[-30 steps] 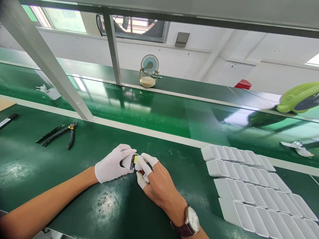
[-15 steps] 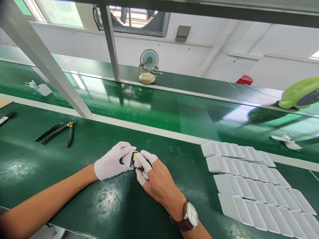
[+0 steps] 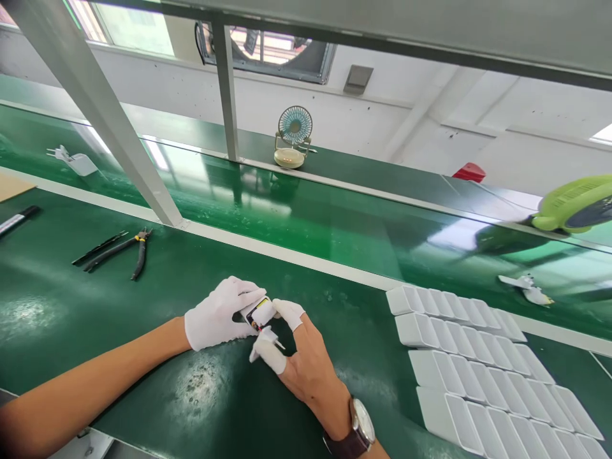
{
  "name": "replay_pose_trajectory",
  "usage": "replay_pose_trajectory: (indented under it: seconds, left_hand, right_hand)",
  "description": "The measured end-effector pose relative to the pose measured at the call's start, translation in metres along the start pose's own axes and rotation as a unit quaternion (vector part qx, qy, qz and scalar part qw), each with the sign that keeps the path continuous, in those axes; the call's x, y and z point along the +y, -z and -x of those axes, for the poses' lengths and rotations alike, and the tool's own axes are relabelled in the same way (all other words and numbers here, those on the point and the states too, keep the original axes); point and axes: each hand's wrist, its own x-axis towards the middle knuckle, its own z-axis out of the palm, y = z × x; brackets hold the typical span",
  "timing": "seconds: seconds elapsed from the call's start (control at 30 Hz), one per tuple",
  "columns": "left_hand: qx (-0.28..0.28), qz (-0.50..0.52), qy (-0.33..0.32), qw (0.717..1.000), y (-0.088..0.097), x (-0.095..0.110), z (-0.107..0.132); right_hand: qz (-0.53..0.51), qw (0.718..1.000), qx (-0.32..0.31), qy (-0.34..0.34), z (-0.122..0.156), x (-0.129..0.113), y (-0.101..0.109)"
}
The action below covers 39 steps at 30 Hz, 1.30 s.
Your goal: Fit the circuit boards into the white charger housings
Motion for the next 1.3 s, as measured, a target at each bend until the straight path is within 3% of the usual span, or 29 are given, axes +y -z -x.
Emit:
replay_pose_trajectory:
  seconds: [0.13, 0.3, 0.4, 0.53, 0.8, 0.9, 1.07, 1.17, 1.3]
  left_hand:
    - [-0.059, 0.159, 0.078, 0.982, 0.008, -0.003, -0.002]
    - [-0.063, 0.278, 0.164, 0.944, 0.017, 0.000, -0.005]
    - [-0.078, 0.312, 0.215, 0.922, 0.022, 0.003, -0.009]
    - [-0.083, 0.294, 0.271, 0.913, 0.025, 0.005, -0.012]
    - [-0.083, 0.345, 0.250, 0.901, 0.019, 0.003, -0.010]
    - [-0.047, 0.374, 0.227, 0.898, 0.018, 0.000, -0.008]
    - [0.022, 0.413, 0.183, 0.892, 0.019, -0.006, -0.005]
    - [0.030, 0.394, 0.173, 0.902, 0.017, -0.005, -0.003]
    - [-0.005, 0.341, 0.186, 0.922, 0.015, -0.001, -0.004]
  right_hand:
    - [-0.023, 0.999, 0.032, -0.003, -0.002, 0.005, 0.000]
    - [0.049, 0.997, 0.015, 0.055, 0.000, 0.015, -0.013]
    - [0.062, 0.995, 0.007, 0.083, 0.000, 0.017, -0.016]
    - [0.053, 0.994, 0.004, 0.091, -0.002, 0.018, -0.014]
    - [0.106, 0.989, -0.004, 0.105, -0.001, 0.018, -0.026]
    - [0.113, 0.986, 0.014, 0.119, -0.006, 0.013, -0.020]
    - [0.089, 0.983, 0.095, 0.131, -0.014, 0.004, -0.010]
    - [0.051, 0.990, 0.036, 0.124, -0.012, 0.006, -0.019]
    - [0.032, 0.995, -0.028, 0.094, -0.005, 0.011, -0.032]
